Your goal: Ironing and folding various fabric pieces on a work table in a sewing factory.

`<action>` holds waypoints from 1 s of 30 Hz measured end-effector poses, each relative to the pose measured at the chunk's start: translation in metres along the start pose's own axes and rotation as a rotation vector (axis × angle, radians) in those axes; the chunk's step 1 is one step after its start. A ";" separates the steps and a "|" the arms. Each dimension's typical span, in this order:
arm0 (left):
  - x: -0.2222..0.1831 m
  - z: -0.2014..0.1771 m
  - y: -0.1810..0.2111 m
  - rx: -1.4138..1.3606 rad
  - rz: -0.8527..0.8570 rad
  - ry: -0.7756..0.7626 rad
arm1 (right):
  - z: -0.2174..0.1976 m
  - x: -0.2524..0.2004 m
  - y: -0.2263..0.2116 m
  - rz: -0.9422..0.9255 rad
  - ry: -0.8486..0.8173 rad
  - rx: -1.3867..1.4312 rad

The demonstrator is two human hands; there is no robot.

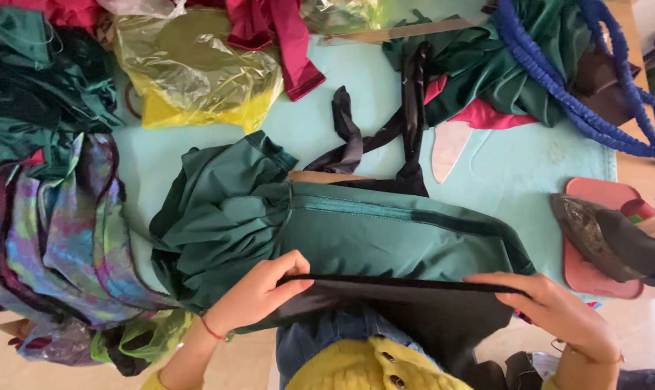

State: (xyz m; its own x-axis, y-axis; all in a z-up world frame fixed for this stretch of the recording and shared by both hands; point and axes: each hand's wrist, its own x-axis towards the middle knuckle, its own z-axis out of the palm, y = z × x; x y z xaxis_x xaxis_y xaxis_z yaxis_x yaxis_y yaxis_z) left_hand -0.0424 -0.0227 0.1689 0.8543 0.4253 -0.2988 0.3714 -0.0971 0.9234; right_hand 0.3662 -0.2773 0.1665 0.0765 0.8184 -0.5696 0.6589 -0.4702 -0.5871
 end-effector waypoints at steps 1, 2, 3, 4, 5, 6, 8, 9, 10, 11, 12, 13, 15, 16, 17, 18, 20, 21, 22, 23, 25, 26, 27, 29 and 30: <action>-0.001 -0.005 0.004 0.088 0.036 -0.002 | -0.004 0.007 -0.003 0.066 0.022 0.008; -0.002 -0.010 0.008 0.177 0.072 -0.004 | -0.007 0.013 -0.007 0.131 0.046 0.018; 0.006 -0.017 0.009 0.176 0.069 0.001 | -0.011 0.030 -0.015 0.127 0.042 0.015; 0.013 -0.024 0.011 0.276 0.029 0.074 | -0.015 0.046 -0.023 -0.016 0.167 0.059; 0.021 -0.031 0.012 0.376 -0.009 0.146 | -0.019 0.063 -0.031 -0.158 0.294 0.103; 0.035 -0.037 -0.006 0.374 -0.010 0.152 | -0.016 0.089 -0.026 -0.162 0.292 0.099; 0.066 -0.049 -0.042 0.636 0.136 0.375 | -0.011 0.142 -0.015 -0.180 0.517 0.139; 0.077 -0.044 -0.050 0.635 0.133 0.376 | -0.001 0.162 -0.005 -0.181 0.514 0.139; 0.087 -0.040 -0.058 0.920 0.130 0.521 | 0.008 0.182 0.004 -0.162 0.611 -0.143; 0.100 -0.039 -0.065 1.207 0.128 0.672 | 0.015 0.206 0.011 -0.146 0.704 -0.429; 0.107 -0.023 -0.063 1.208 0.127 0.678 | 0.025 0.205 -0.002 -0.152 0.706 -0.431; 0.114 -0.004 -0.061 1.102 0.178 0.703 | 0.037 0.202 -0.015 -0.316 0.810 -0.401; 0.119 0.037 -0.061 0.991 0.224 0.727 | 0.066 0.199 -0.034 -0.481 0.906 -0.368; 0.117 0.060 -0.062 0.977 0.299 0.646 | 0.082 0.197 -0.041 -0.568 0.846 -0.415; 0.118 0.082 -0.062 0.961 0.378 0.566 | 0.098 0.196 -0.048 -0.655 0.788 -0.464; 0.119 0.086 -0.068 0.958 0.378 0.568 | 0.103 0.191 -0.053 -0.655 0.787 -0.467; 0.117 0.094 -0.080 0.964 0.317 0.549 | 0.118 0.182 -0.065 -0.573 0.639 -0.595; 0.112 0.086 -0.082 0.963 0.316 0.547 | 0.117 0.181 -0.063 -0.571 0.637 -0.594; 0.108 0.078 -0.084 0.959 0.297 0.615 | 0.116 0.181 -0.061 -0.542 0.646 -0.602; 0.102 0.071 -0.086 0.954 0.276 0.682 | 0.116 0.179 -0.058 -0.511 0.654 -0.609; 0.098 0.065 -0.100 0.980 0.217 0.698 | 0.113 0.177 -0.054 -0.503 0.683 -0.619; 0.096 0.062 -0.107 1.007 0.159 0.717 | 0.112 0.176 -0.052 -0.495 0.714 -0.631; 0.095 0.061 -0.109 1.008 0.160 0.716 | 0.112 0.175 -0.045 -0.495 0.715 -0.630; 0.094 0.060 -0.112 1.021 0.112 0.738 | 0.111 0.174 -0.030 -0.422 0.741 -0.628; 0.093 0.064 -0.109 1.022 0.113 0.739 | 0.107 0.167 -0.019 -0.422 0.743 -0.628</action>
State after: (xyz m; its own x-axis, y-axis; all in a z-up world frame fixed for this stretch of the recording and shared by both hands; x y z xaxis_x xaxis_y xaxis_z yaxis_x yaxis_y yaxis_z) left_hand 0.0202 -0.0300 0.0252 0.6159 0.7367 0.2792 0.7022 -0.6740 0.2294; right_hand 0.2869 -0.1669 0.0205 0.0492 0.9719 0.2302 0.9911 -0.0189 -0.1319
